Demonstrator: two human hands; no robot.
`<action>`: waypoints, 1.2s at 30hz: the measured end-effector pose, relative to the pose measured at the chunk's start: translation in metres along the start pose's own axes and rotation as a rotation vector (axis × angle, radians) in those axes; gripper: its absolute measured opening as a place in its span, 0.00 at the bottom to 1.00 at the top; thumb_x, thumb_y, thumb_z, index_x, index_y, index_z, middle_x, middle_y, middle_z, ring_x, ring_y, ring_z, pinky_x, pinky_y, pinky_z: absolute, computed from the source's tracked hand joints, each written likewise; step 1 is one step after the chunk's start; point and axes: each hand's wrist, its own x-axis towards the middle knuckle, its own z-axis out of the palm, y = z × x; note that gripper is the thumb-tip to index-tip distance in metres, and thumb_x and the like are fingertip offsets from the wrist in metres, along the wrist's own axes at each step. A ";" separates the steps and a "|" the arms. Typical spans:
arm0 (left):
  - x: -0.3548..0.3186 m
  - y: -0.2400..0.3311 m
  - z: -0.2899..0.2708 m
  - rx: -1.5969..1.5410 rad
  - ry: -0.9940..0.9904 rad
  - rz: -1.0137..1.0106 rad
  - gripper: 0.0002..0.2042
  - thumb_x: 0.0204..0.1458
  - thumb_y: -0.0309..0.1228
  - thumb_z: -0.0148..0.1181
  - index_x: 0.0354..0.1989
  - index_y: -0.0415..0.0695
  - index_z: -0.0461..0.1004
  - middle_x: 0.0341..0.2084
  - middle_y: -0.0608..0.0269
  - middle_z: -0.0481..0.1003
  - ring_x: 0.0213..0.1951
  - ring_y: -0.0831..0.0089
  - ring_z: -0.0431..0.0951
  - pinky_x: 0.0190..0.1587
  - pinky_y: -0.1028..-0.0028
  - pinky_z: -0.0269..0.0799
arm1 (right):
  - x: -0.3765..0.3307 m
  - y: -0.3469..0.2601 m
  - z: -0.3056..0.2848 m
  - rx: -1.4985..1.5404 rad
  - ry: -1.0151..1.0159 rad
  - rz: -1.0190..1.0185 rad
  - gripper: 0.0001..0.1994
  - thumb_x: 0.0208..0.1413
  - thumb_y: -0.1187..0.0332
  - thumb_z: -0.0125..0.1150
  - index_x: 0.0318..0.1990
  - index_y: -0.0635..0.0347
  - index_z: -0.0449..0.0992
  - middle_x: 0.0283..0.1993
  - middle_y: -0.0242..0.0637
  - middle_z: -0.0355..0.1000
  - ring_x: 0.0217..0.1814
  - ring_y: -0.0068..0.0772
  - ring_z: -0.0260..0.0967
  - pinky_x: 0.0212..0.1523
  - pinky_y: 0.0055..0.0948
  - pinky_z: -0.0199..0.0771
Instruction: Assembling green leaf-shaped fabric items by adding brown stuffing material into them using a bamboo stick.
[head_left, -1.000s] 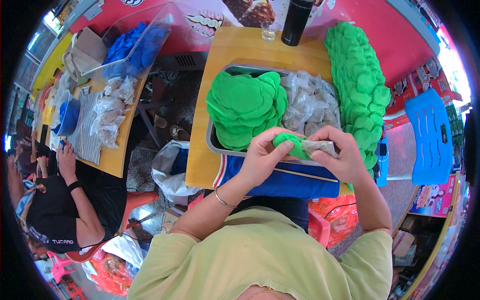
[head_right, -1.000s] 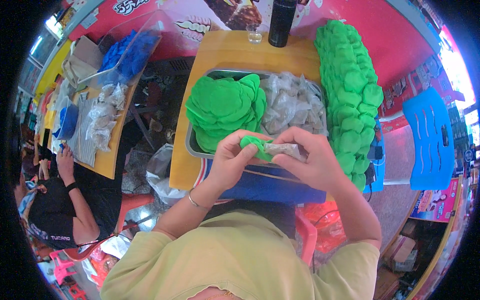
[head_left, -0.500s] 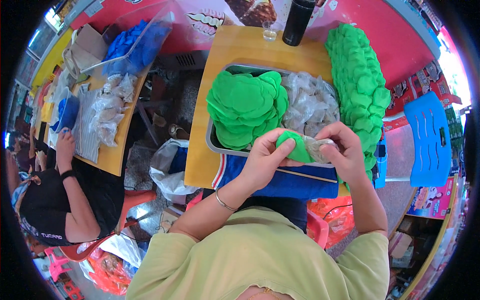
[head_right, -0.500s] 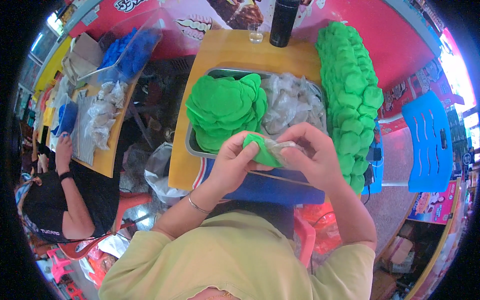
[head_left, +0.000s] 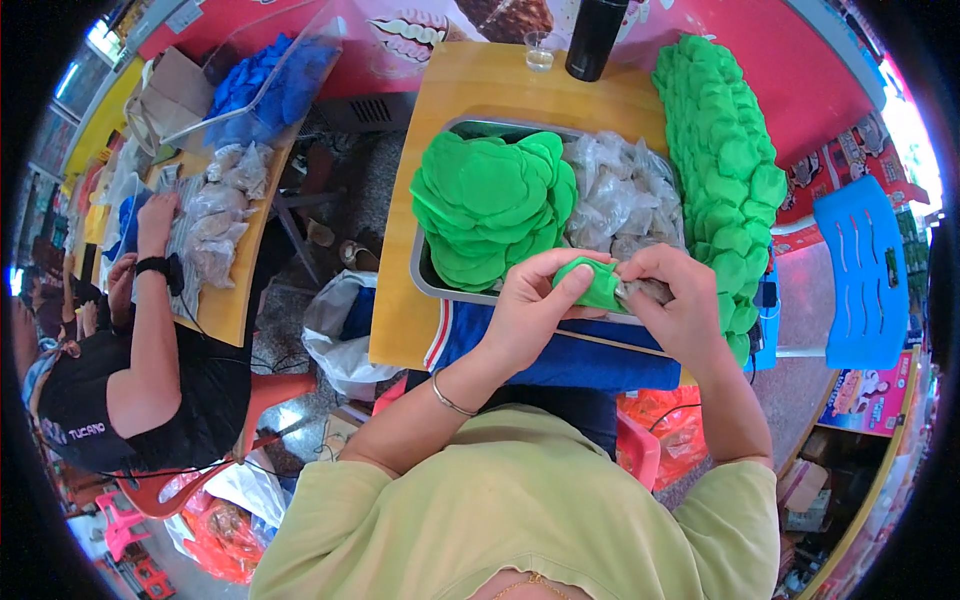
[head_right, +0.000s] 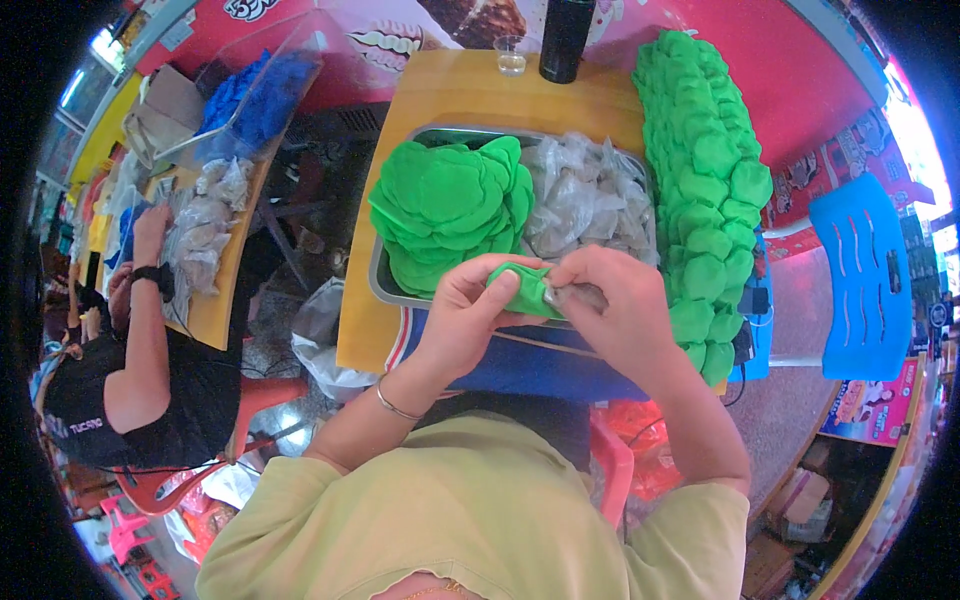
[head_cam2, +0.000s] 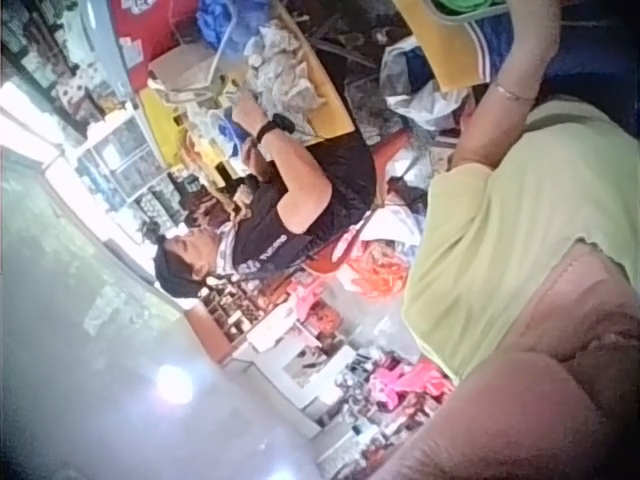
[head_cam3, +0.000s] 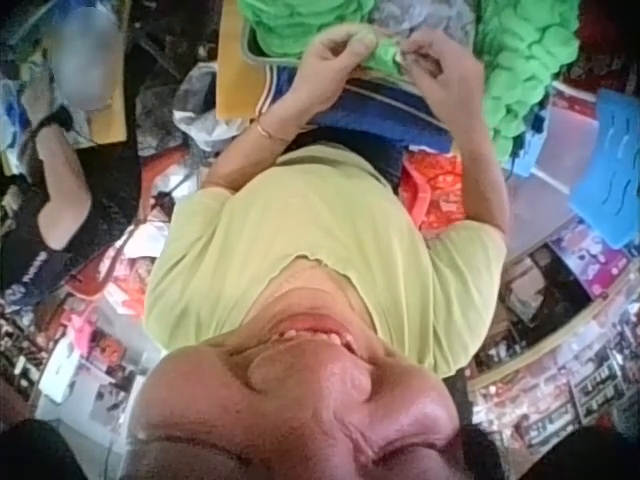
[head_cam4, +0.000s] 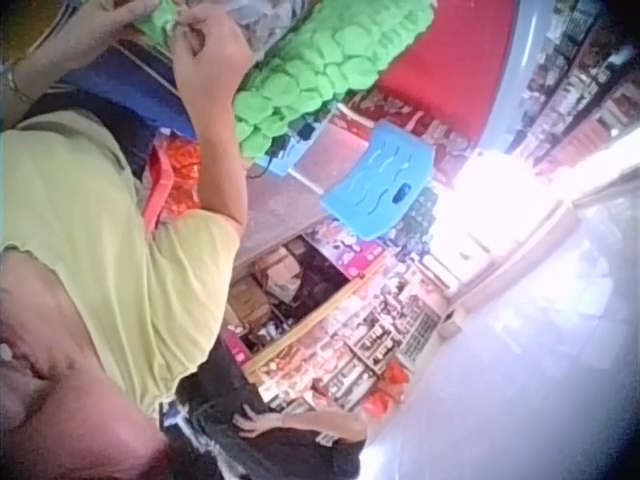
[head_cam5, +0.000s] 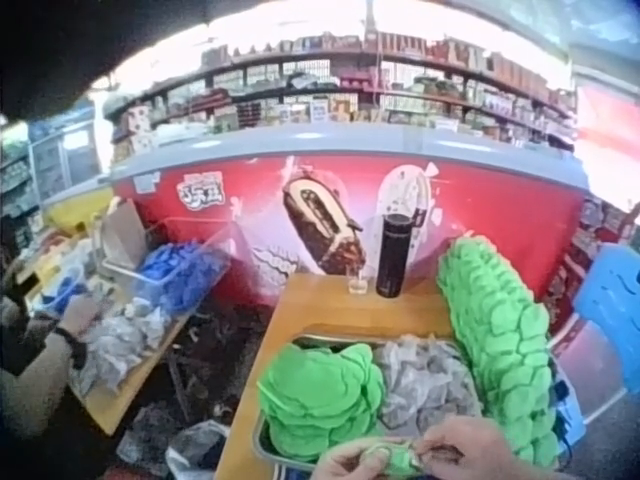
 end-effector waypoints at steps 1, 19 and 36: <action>0.001 0.001 0.000 0.002 0.001 0.000 0.12 0.57 0.32 0.49 0.44 0.40 0.72 0.39 0.64 0.73 0.40 0.76 0.74 0.41 0.71 0.77 | 0.000 0.000 0.000 0.002 0.001 -0.001 0.08 0.40 0.79 0.61 0.31 0.62 0.73 0.29 0.37 0.72 0.31 0.36 0.71 0.31 0.29 0.70; -0.002 0.006 0.013 0.140 -0.030 0.126 0.18 0.54 0.24 0.52 0.55 0.40 0.63 0.40 0.61 0.72 0.40 0.78 0.73 0.39 0.76 0.76 | -0.005 0.012 0.020 0.165 0.182 -0.018 0.08 0.38 0.82 0.60 0.29 0.63 0.76 0.29 0.35 0.66 0.29 0.28 0.67 0.30 0.22 0.67; 0.004 0.013 -0.003 0.098 -0.089 0.094 0.12 0.52 0.23 0.54 0.43 0.39 0.61 0.36 0.62 0.70 0.37 0.79 0.72 0.35 0.76 0.77 | -0.012 0.016 0.036 0.425 0.225 0.167 0.12 0.37 0.81 0.61 0.34 0.65 0.76 0.32 0.33 0.66 0.34 0.25 0.66 0.31 0.21 0.65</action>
